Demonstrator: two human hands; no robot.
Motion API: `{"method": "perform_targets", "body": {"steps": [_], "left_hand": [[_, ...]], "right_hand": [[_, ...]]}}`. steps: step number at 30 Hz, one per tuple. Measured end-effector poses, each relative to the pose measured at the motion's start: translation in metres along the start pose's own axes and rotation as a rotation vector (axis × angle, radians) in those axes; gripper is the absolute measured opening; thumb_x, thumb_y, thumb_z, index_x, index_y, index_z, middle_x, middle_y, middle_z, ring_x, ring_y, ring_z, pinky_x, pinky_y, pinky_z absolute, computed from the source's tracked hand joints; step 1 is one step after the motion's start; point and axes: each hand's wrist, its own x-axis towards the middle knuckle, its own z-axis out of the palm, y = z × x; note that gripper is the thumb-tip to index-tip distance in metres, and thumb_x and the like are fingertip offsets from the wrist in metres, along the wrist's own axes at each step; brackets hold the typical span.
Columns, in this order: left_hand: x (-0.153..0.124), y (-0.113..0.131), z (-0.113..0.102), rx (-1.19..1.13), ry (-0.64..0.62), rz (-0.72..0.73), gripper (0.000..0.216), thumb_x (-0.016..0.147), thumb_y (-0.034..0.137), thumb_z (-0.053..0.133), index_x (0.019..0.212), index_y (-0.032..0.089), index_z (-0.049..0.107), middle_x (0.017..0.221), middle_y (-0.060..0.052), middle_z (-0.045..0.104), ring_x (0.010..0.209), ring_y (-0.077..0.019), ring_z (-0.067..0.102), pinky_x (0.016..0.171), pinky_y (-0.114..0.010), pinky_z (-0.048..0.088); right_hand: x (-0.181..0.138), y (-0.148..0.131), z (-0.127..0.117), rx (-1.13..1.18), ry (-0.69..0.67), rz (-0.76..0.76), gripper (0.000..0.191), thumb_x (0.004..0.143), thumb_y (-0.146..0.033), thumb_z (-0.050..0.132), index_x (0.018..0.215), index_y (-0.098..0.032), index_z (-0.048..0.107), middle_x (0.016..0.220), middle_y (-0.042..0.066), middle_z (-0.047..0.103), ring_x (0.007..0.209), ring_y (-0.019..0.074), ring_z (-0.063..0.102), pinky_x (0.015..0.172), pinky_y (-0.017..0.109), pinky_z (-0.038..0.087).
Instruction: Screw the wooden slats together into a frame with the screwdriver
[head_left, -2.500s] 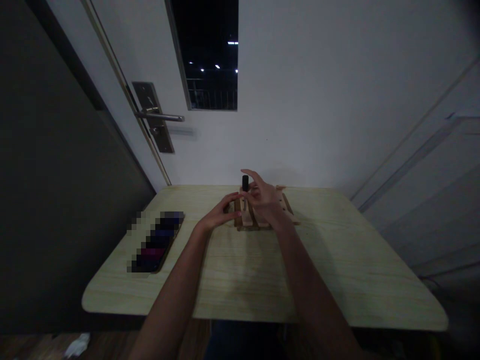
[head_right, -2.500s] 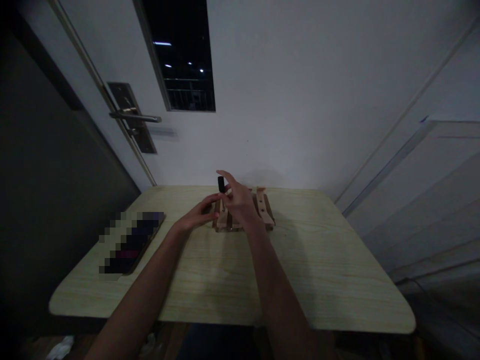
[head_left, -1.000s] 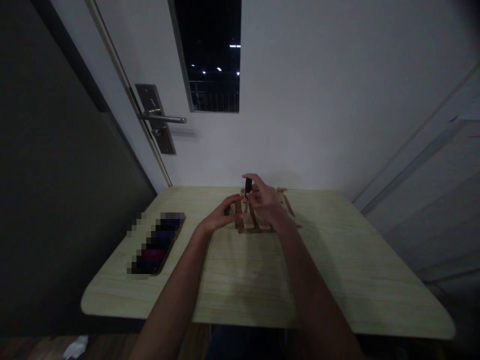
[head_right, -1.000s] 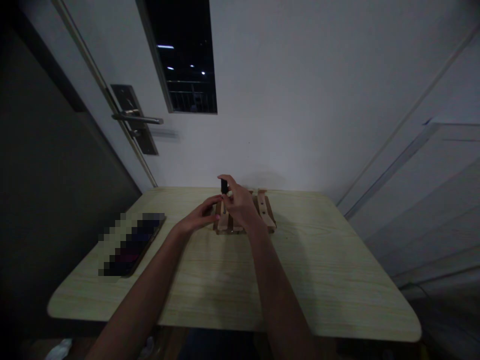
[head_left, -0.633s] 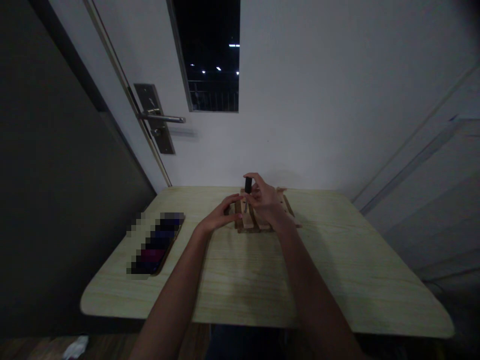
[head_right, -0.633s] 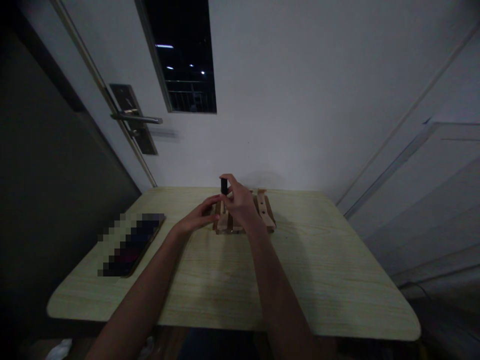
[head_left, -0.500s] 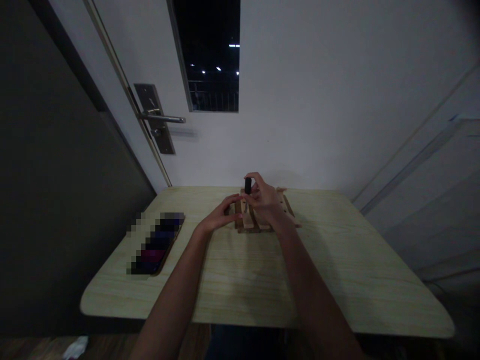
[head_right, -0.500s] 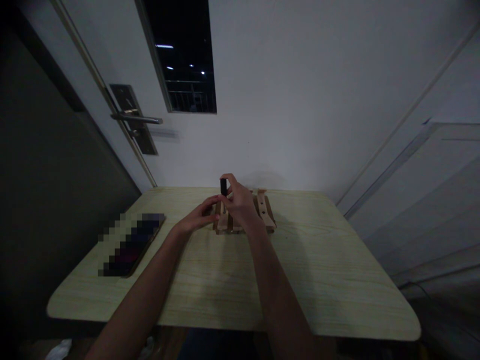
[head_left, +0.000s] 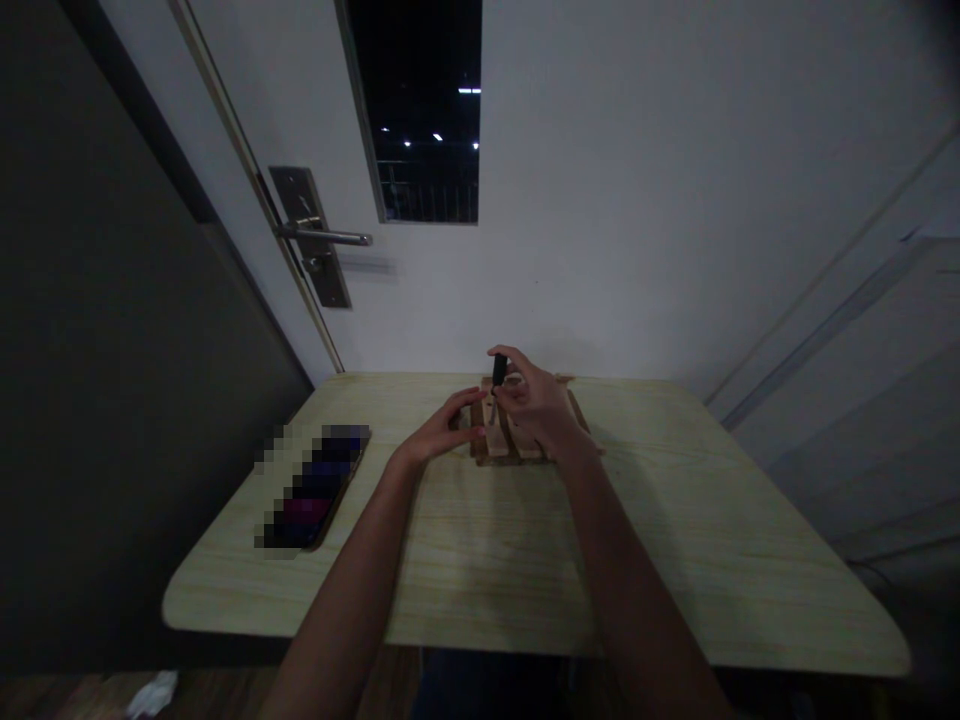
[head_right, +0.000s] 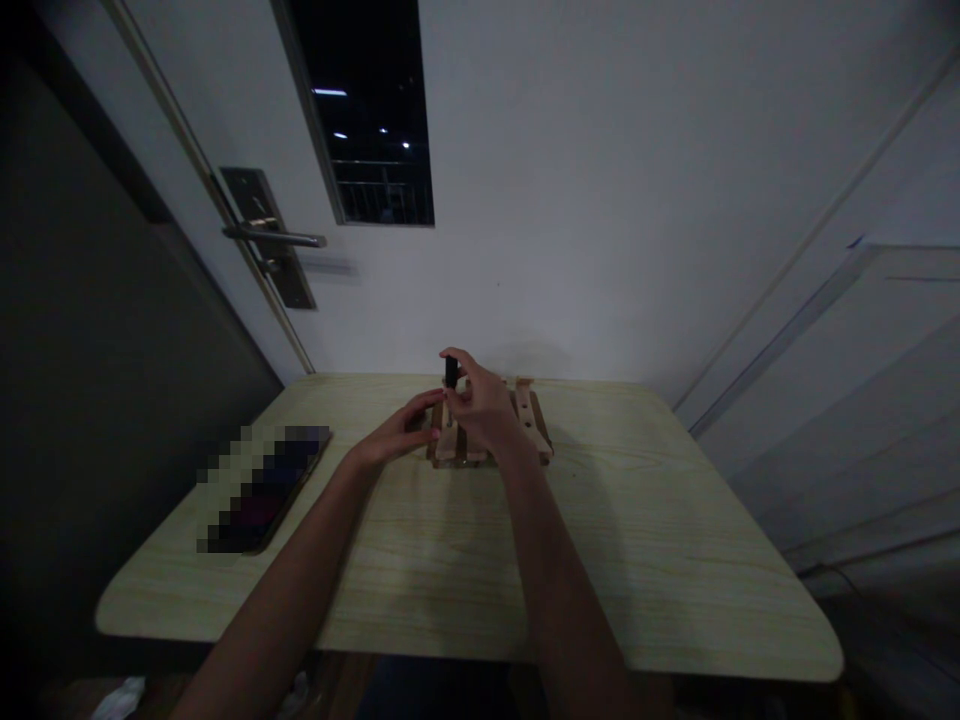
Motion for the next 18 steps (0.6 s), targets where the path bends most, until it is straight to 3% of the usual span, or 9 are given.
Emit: {"method": "perform_targets", "body": {"steps": [10, 18], "left_hand": [[0.0003, -0.0035, -0.0003, -0.029, 0.005, 0.013, 0.059, 0.074, 0.031, 0.069, 0.128, 0.031, 0.048, 0.143, -0.004, 0.036, 0.134, -0.0255, 0.03, 0.114, -0.043, 0.018], [0.0006, 0.0029, 0.0003, -0.023, 0.008, 0.009, 0.058, 0.074, 0.03, 0.069, 0.128, 0.029, 0.049, 0.142, -0.005, 0.038, 0.134, -0.0259, 0.03, 0.114, -0.045, 0.018]], "right_hand": [[0.0009, -0.0019, 0.0003, -0.068, 0.016, 0.048, 0.044, 0.076, -0.027, 0.058, 0.119, -0.023, 0.05, 0.081, 0.004, 0.066, 0.069, 0.017, 0.062, 0.06, 0.027, 0.047], [-0.0008, -0.0004, 0.0, -0.072, 0.008, -0.034, 0.048, 0.08, -0.025, 0.055, 0.126, -0.026, 0.045, 0.08, 0.001, 0.063, 0.063, 0.0147, 0.058, 0.059, 0.027, 0.045]]}}
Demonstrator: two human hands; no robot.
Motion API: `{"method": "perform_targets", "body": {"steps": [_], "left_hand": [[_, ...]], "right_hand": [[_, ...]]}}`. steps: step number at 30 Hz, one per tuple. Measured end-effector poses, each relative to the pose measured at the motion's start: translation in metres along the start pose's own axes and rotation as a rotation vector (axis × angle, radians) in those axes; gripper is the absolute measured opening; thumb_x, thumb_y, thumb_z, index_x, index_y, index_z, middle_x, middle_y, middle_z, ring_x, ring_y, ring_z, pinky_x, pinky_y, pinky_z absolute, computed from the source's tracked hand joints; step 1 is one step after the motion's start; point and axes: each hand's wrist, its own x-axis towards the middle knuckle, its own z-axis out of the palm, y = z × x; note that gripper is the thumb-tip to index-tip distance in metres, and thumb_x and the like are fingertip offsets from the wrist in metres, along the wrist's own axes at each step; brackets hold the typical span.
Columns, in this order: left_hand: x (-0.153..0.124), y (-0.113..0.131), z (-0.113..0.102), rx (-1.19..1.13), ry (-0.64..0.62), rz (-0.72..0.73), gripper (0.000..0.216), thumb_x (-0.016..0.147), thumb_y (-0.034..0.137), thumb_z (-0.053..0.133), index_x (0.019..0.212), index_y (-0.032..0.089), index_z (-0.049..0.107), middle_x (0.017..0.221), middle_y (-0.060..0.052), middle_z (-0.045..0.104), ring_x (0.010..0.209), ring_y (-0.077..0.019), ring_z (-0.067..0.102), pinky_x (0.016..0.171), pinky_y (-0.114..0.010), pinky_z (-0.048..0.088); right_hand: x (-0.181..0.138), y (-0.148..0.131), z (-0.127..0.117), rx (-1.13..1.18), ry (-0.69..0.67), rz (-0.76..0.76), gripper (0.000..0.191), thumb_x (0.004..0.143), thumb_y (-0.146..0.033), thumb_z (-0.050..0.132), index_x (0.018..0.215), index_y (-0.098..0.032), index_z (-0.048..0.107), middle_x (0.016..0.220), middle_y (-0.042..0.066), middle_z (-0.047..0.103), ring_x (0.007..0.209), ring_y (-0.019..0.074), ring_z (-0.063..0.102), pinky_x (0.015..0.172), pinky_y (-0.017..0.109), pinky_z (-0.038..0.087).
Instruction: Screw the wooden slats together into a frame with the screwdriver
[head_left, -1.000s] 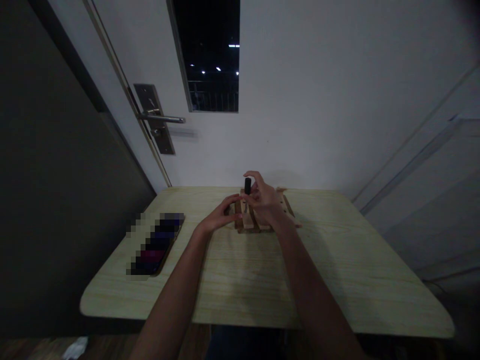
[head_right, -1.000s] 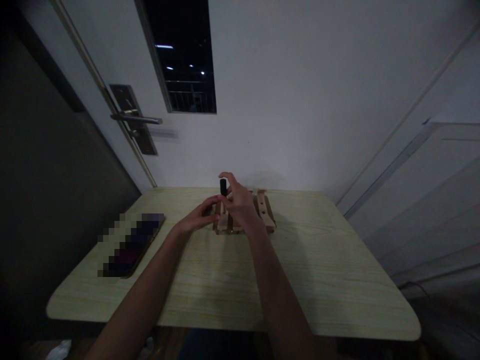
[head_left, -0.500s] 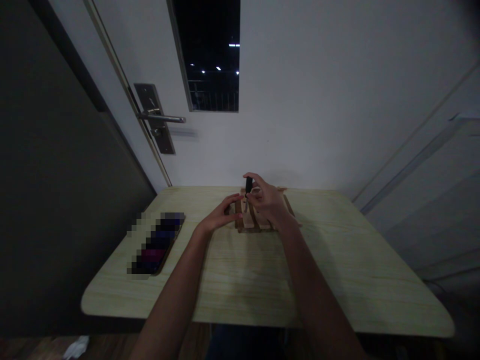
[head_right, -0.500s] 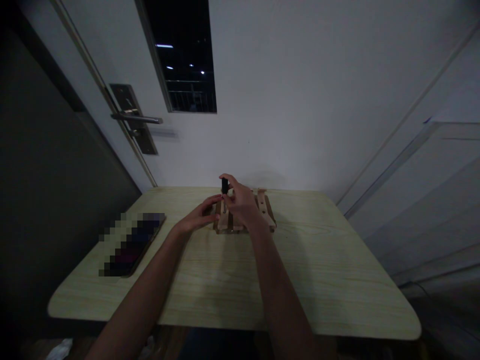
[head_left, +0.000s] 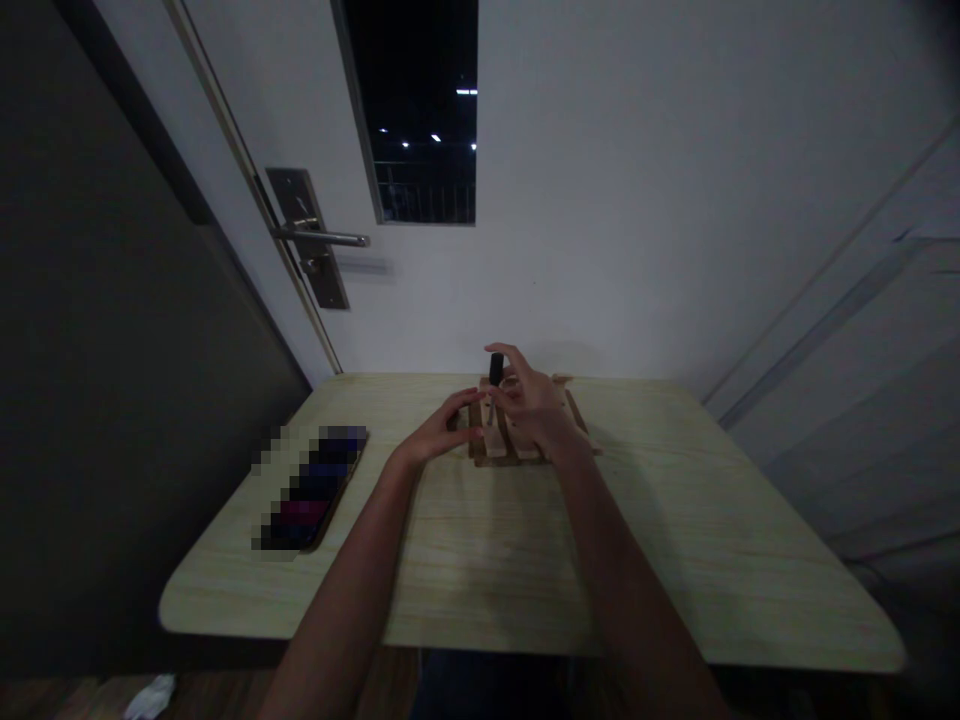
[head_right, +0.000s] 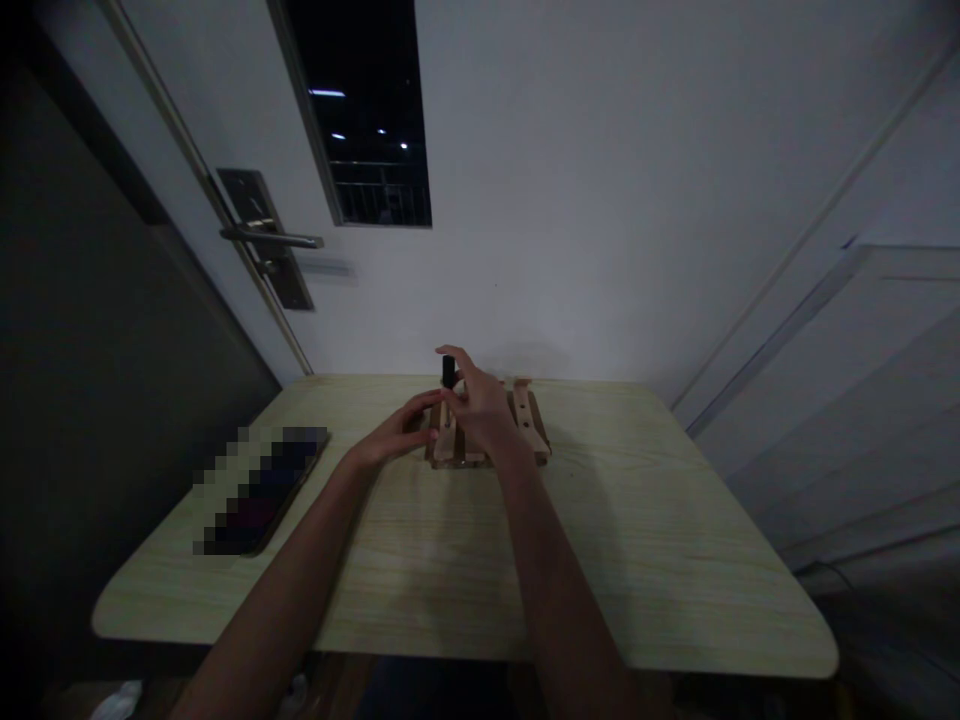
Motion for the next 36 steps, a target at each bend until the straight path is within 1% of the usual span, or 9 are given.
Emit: {"method": "perform_targets", "body": {"steps": [4, 6, 11, 17, 22, 25, 28, 33, 36], "left_hand": [[-0.0001, 0.0002, 0.0, -0.002, -0.003, -0.007, 0.059, 0.074, 0.03, 0.069, 0.128, 0.03, 0.048, 0.143, -0.004, 0.037, 0.134, -0.0253, 0.03, 0.114, -0.044, 0.019], [-0.0003, -0.0009, 0.0, -0.006, -0.003, -0.007, 0.06, 0.074, 0.029, 0.069, 0.129, 0.03, 0.047, 0.143, -0.005, 0.037, 0.134, -0.0256, 0.03, 0.114, -0.044, 0.019], [-0.0006, -0.0009, -0.0002, -0.006, -0.012, -0.004, 0.059, 0.075, 0.028, 0.068, 0.13, 0.029, 0.047, 0.144, -0.005, 0.036, 0.135, -0.0262, 0.029, 0.114, -0.044, 0.018], [0.0, -0.0001, 0.0002, 0.008, -0.004, 0.0, 0.058, 0.074, 0.027, 0.068, 0.129, 0.029, 0.047, 0.143, -0.005, 0.037, 0.135, -0.0252, 0.029, 0.115, -0.044, 0.018], [-0.0004, -0.0014, 0.0002, 0.006, -0.002, -0.004, 0.058, 0.074, 0.029, 0.068, 0.128, 0.028, 0.048, 0.143, -0.005, 0.037, 0.135, -0.0257, 0.028, 0.114, -0.045, 0.017], [-0.0007, -0.0029, 0.0001, 0.002, 0.005, -0.027, 0.059, 0.074, 0.03, 0.069, 0.129, 0.029, 0.047, 0.144, -0.005, 0.036, 0.135, -0.0259, 0.028, 0.114, -0.045, 0.017], [-0.0006, -0.0043, 0.0002, -0.008, 0.004, -0.031, 0.061, 0.073, 0.03, 0.069, 0.13, 0.029, 0.046, 0.144, -0.005, 0.036, 0.135, -0.0261, 0.029, 0.114, -0.046, 0.018], [0.0001, -0.0054, 0.0001, -0.018, 0.004, -0.01, 0.061, 0.073, 0.03, 0.069, 0.13, 0.03, 0.046, 0.143, -0.004, 0.037, 0.135, -0.0256, 0.029, 0.114, -0.045, 0.018], [0.0002, -0.0053, -0.0003, -0.011, -0.001, -0.008, 0.061, 0.073, 0.03, 0.069, 0.129, 0.03, 0.046, 0.144, -0.004, 0.036, 0.135, -0.0261, 0.028, 0.114, -0.045, 0.017]], "right_hand": [[0.0004, 0.0033, 0.0005, -0.023, 0.023, -0.022, 0.042, 0.079, -0.023, 0.055, 0.12, -0.027, 0.049, 0.083, 0.001, 0.063, 0.064, 0.0145, 0.057, 0.06, 0.027, 0.044], [0.0008, 0.0036, 0.001, 0.005, 0.029, -0.015, 0.042, 0.078, -0.022, 0.055, 0.12, -0.027, 0.05, 0.084, 0.001, 0.064, 0.065, 0.0146, 0.058, 0.061, 0.027, 0.045], [0.0012, 0.003, 0.0025, 0.032, 0.007, 0.021, 0.047, 0.077, -0.019, 0.054, 0.123, -0.027, 0.05, 0.078, 0.001, 0.065, 0.063, 0.0152, 0.059, 0.059, 0.028, 0.048], [0.0018, 0.0046, 0.0046, 0.153, 0.006, -0.041, 0.052, 0.074, -0.011, 0.047, 0.124, -0.027, 0.046, 0.105, 0.004, 0.064, 0.083, 0.017, 0.062, 0.072, 0.031, 0.051], [0.003, 0.0078, 0.006, 0.124, 0.028, -0.034, 0.049, 0.075, -0.012, 0.05, 0.121, -0.028, 0.046, 0.098, 0.004, 0.063, 0.077, 0.0163, 0.062, 0.067, 0.029, 0.051], [0.0026, 0.0076, 0.0055, 0.121, 0.011, -0.021, 0.046, 0.075, -0.016, 0.054, 0.119, -0.026, 0.047, 0.097, 0.004, 0.063, 0.07, 0.015, 0.061, 0.063, 0.027, 0.049], [0.0019, 0.0056, 0.0058, 0.1, 0.005, -0.016, 0.046, 0.077, -0.018, 0.053, 0.121, -0.027, 0.047, 0.089, 0.002, 0.063, 0.065, 0.0139, 0.059, 0.062, 0.027, 0.047], [0.0026, 0.004, 0.0072, 0.081, 0.018, -0.021, 0.043, 0.077, -0.021, 0.056, 0.119, -0.029, 0.05, 0.088, 0.001, 0.063, 0.067, 0.0143, 0.057, 0.062, 0.027, 0.046], [0.004, 0.0037, 0.0072, 0.076, 0.033, 0.011, 0.039, 0.075, -0.023, 0.059, 0.113, -0.026, 0.052, 0.08, 0.0, 0.062, 0.065, 0.0142, 0.057, 0.06, 0.026, 0.045]]}}
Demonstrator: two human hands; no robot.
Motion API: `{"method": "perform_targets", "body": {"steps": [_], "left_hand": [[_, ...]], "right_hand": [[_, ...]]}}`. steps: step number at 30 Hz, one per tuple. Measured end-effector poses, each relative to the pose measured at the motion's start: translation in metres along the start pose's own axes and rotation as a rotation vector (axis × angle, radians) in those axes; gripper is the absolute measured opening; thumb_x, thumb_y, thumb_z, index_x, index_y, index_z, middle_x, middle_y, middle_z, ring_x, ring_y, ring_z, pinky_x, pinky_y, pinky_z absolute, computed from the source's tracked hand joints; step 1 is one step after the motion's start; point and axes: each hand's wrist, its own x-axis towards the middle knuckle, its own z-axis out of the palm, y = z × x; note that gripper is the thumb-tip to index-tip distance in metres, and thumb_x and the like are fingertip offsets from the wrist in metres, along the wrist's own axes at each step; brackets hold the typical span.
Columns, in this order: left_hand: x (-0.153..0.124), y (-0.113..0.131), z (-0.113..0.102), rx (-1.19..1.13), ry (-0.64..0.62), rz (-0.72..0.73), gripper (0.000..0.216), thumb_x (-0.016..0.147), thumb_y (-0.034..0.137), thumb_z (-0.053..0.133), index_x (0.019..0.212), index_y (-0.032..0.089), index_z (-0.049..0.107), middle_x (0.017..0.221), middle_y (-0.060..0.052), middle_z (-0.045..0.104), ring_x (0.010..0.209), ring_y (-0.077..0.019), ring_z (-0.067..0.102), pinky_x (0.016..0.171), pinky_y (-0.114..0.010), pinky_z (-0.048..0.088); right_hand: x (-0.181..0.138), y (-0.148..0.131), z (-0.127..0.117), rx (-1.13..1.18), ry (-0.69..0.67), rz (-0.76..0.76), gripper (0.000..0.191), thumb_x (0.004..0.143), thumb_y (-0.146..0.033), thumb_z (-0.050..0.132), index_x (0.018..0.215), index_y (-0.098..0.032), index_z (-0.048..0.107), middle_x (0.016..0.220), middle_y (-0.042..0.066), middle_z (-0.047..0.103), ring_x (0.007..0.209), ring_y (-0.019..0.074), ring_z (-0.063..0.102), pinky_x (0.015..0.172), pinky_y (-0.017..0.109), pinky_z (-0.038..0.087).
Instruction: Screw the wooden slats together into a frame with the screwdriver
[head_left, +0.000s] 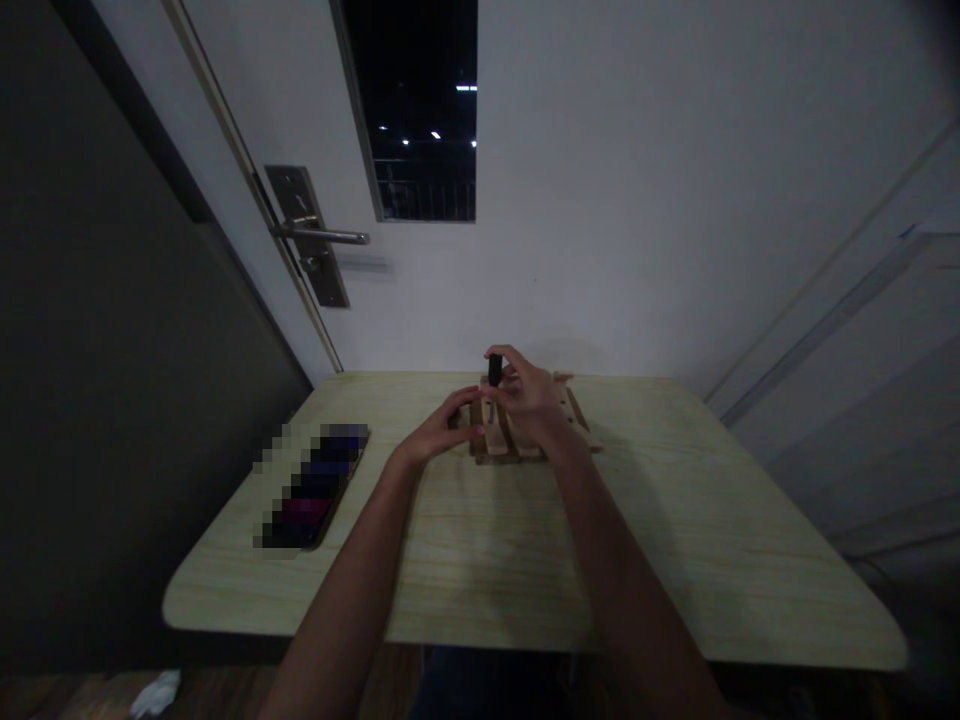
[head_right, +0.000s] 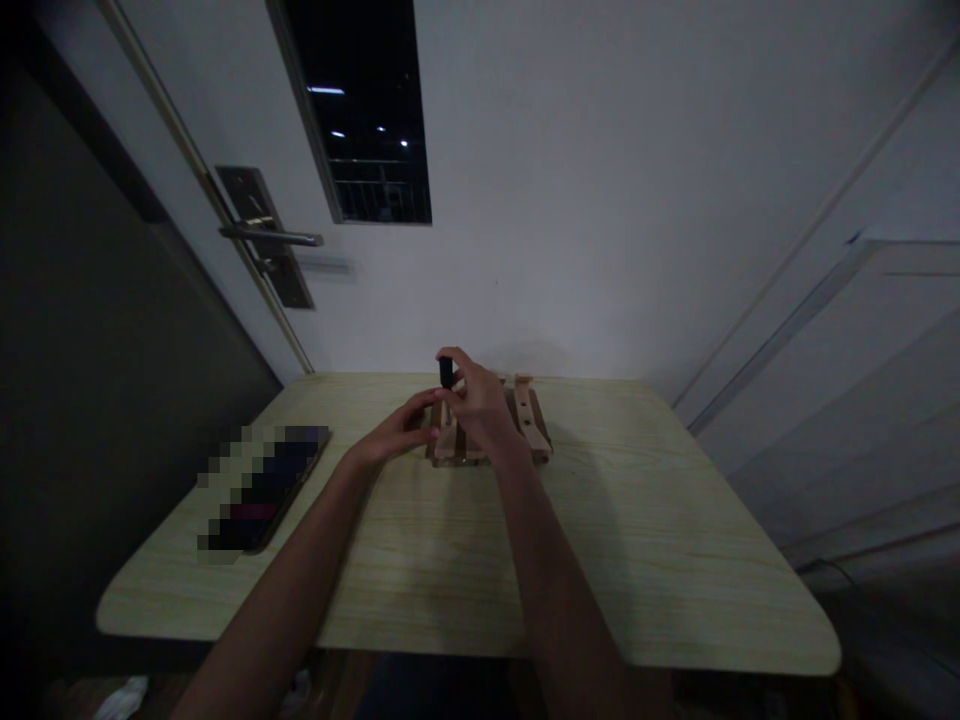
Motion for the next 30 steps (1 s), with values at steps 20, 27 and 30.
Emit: {"method": "perform_targets", "body": {"steps": [20, 27, 30], "left_hand": [[0.0004, 0.0053, 0.0006, 0.019, -0.005, 0.0, 0.057, 0.074, 0.03, 0.069, 0.127, 0.027, 0.048, 0.141, -0.007, 0.038, 0.133, -0.0261, 0.03, 0.112, -0.045, 0.022], [-0.0009, 0.0035, 0.0003, 0.023, 0.009, -0.014, 0.058, 0.073, 0.029, 0.07, 0.127, 0.03, 0.048, 0.143, -0.005, 0.036, 0.133, -0.0254, 0.032, 0.112, -0.043, 0.022], [-0.0009, 0.0051, 0.0004, 0.02, 0.006, -0.014, 0.058, 0.073, 0.029, 0.07, 0.127, 0.03, 0.048, 0.143, -0.005, 0.036, 0.133, -0.0254, 0.031, 0.112, -0.043, 0.022]], "right_hand": [[-0.0014, -0.0027, 0.0029, -0.048, 0.075, -0.023, 0.038, 0.085, -0.027, 0.047, 0.122, -0.021, 0.054, 0.102, 0.007, 0.067, 0.075, 0.0174, 0.062, 0.071, 0.033, 0.05], [-0.0005, -0.0048, 0.0013, -0.072, 0.091, -0.055, 0.033, 0.084, -0.023, 0.048, 0.117, -0.024, 0.054, 0.102, 0.005, 0.066, 0.08, 0.0175, 0.061, 0.076, 0.032, 0.048], [-0.0006, -0.002, 0.0006, -0.078, 0.091, -0.092, 0.033, 0.084, -0.024, 0.05, 0.116, -0.025, 0.054, 0.098, 0.004, 0.064, 0.08, 0.0176, 0.059, 0.076, 0.032, 0.047]]}}
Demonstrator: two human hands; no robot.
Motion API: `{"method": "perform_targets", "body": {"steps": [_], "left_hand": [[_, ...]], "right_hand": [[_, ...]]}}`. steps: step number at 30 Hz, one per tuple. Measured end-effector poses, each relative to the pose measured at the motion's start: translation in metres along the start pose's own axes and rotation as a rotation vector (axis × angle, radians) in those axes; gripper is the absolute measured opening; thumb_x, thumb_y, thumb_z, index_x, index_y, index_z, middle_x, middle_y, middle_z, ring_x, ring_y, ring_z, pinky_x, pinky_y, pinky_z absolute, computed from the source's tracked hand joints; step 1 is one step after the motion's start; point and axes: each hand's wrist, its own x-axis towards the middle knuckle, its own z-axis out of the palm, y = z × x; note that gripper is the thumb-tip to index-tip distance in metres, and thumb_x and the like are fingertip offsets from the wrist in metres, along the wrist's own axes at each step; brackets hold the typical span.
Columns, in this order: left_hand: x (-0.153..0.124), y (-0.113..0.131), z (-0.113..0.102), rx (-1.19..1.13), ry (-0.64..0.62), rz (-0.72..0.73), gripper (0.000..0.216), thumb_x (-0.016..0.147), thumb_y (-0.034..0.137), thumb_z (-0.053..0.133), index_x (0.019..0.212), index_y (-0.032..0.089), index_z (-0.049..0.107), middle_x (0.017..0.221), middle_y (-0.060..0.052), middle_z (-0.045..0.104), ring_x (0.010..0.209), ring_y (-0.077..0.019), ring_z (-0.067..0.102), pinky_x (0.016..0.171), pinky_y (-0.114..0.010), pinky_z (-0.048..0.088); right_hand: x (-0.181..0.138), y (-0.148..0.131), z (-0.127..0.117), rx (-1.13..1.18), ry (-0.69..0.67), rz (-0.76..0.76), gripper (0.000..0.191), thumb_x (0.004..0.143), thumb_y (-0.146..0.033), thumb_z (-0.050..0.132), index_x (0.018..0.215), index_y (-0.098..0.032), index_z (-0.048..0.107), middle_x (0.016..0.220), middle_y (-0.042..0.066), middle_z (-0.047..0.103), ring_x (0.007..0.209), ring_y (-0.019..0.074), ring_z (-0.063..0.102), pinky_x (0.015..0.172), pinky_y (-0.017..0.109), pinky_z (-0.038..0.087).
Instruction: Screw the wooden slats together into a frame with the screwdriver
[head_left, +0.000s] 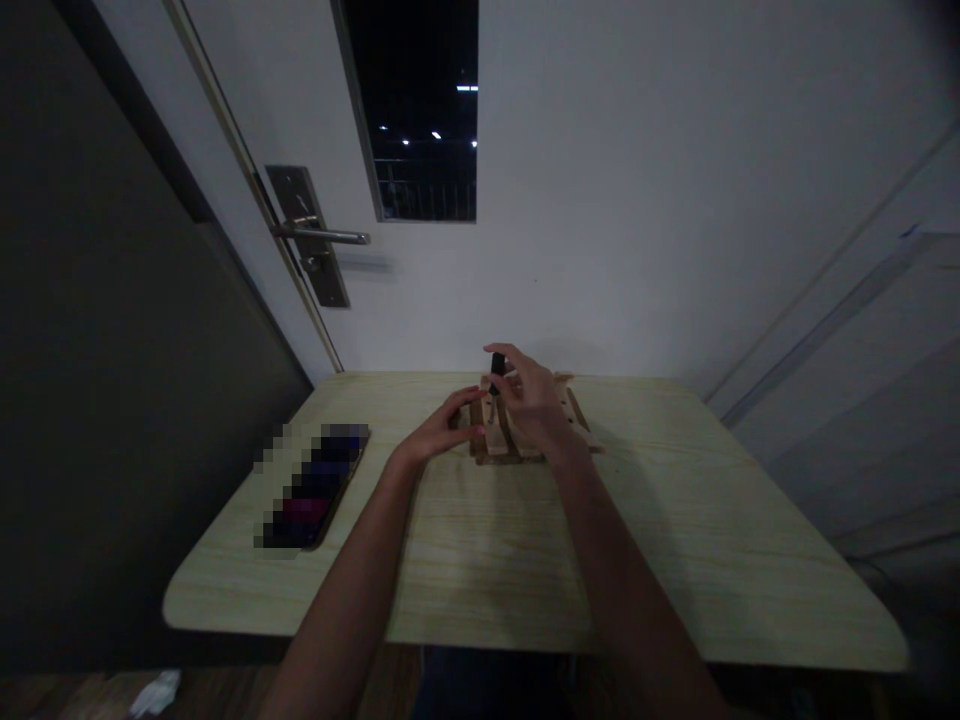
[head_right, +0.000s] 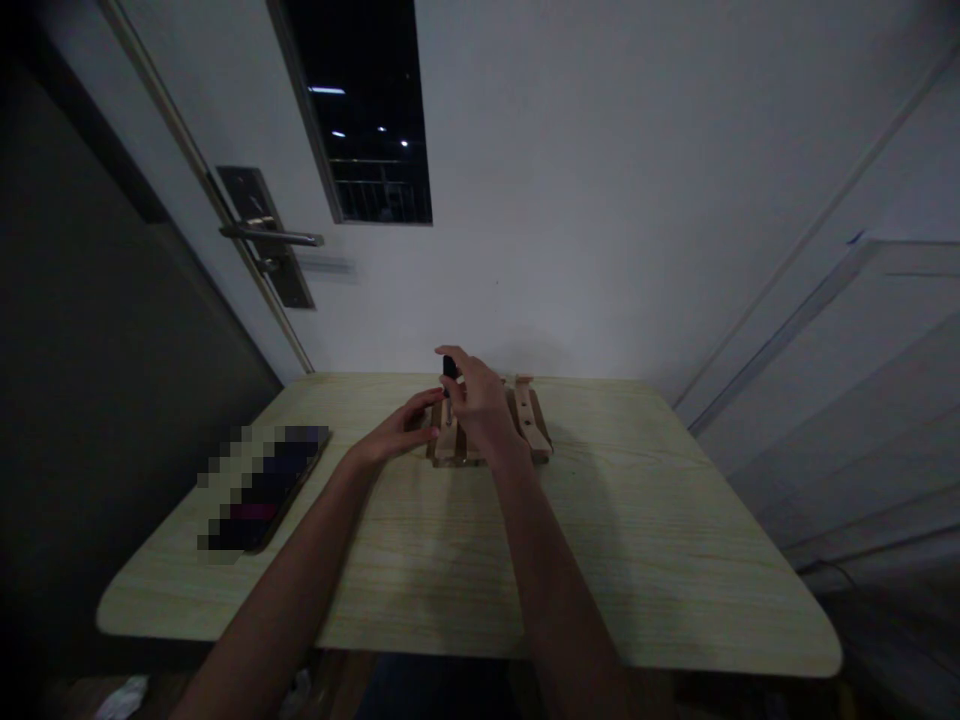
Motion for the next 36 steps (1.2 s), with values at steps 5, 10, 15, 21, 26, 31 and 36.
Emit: {"method": "perform_targets", "body": {"steps": [5, 10, 15, 21, 26, 31, 36], "left_hand": [[0.001, -0.004, 0.0, -0.014, -0.007, 0.017, 0.06, 0.074, 0.029, 0.069, 0.129, 0.029, 0.047, 0.143, -0.005, 0.036, 0.134, -0.0256, 0.03, 0.113, -0.044, 0.021], [0.001, -0.008, -0.001, -0.011, -0.02, 0.02, 0.06, 0.075, 0.029, 0.068, 0.13, 0.03, 0.045, 0.145, -0.004, 0.035, 0.135, -0.0252, 0.029, 0.114, -0.044, 0.018], [0.001, -0.009, -0.001, -0.004, -0.02, 0.014, 0.059, 0.075, 0.029, 0.068, 0.13, 0.029, 0.045, 0.144, -0.006, 0.035, 0.135, -0.0254, 0.029, 0.114, -0.044, 0.019], [0.0, -0.009, -0.002, -0.023, -0.019, 0.027, 0.059, 0.074, 0.028, 0.068, 0.129, 0.029, 0.047, 0.144, -0.006, 0.036, 0.135, -0.026, 0.029, 0.114, -0.044, 0.019], [0.0, -0.007, -0.002, -0.016, -0.021, 0.02, 0.058, 0.075, 0.028, 0.068, 0.128, 0.031, 0.047, 0.144, -0.004, 0.035, 0.135, -0.0246, 0.03, 0.114, -0.043, 0.021], [0.0, -0.008, -0.001, -0.016, -0.018, 0.015, 0.059, 0.075, 0.028, 0.068, 0.129, 0.031, 0.045, 0.145, -0.004, 0.034, 0.134, -0.0241, 0.03, 0.113, -0.042, 0.022], [0.0, -0.005, -0.001, -0.008, -0.016, 0.029, 0.06, 0.075, 0.027, 0.068, 0.13, 0.029, 0.045, 0.144, -0.006, 0.035, 0.135, -0.0247, 0.03, 0.113, -0.043, 0.021]], "right_hand": [[0.0, 0.003, -0.002, 0.012, 0.016, -0.012, 0.026, 0.083, -0.025, 0.053, 0.108, -0.024, 0.058, 0.09, 0.003, 0.062, 0.078, 0.0173, 0.057, 0.075, 0.032, 0.046], [0.0, 0.004, -0.001, 0.024, 0.041, 0.016, 0.03, 0.08, -0.027, 0.057, 0.109, -0.023, 0.059, 0.089, 0.004, 0.063, 0.075, 0.0162, 0.056, 0.073, 0.032, 0.047], [-0.001, 0.001, -0.004, 0.027, -0.007, 0.052, 0.041, 0.077, -0.018, 0.052, 0.118, -0.021, 0.056, 0.094, 0.006, 0.066, 0.069, 0.0153, 0.059, 0.067, 0.031, 0.049], [0.0, -0.007, -0.01, -0.02, -0.09, 0.087, 0.043, 0.078, -0.02, 0.051, 0.121, -0.022, 0.055, 0.072, 0.002, 0.066, 0.061, 0.0159, 0.059, 0.06, 0.029, 0.047], [0.002, -0.005, -0.007, -0.052, -0.036, 0.058, 0.039, 0.079, -0.021, 0.054, 0.118, -0.022, 0.056, 0.08, 0.003, 0.067, 0.065, 0.0161, 0.06, 0.066, 0.031, 0.048], [0.003, -0.002, -0.005, -0.013, -0.017, 0.081, 0.035, 0.078, -0.024, 0.059, 0.113, -0.021, 0.058, 0.069, 0.001, 0.063, 0.062, 0.0159, 0.059, 0.061, 0.029, 0.048], [0.003, 0.003, -0.001, 0.012, 0.002, 0.082, 0.036, 0.077, -0.027, 0.06, 0.112, -0.021, 0.057, 0.066, -0.001, 0.06, 0.06, 0.0145, 0.058, 0.058, 0.027, 0.047]]}}
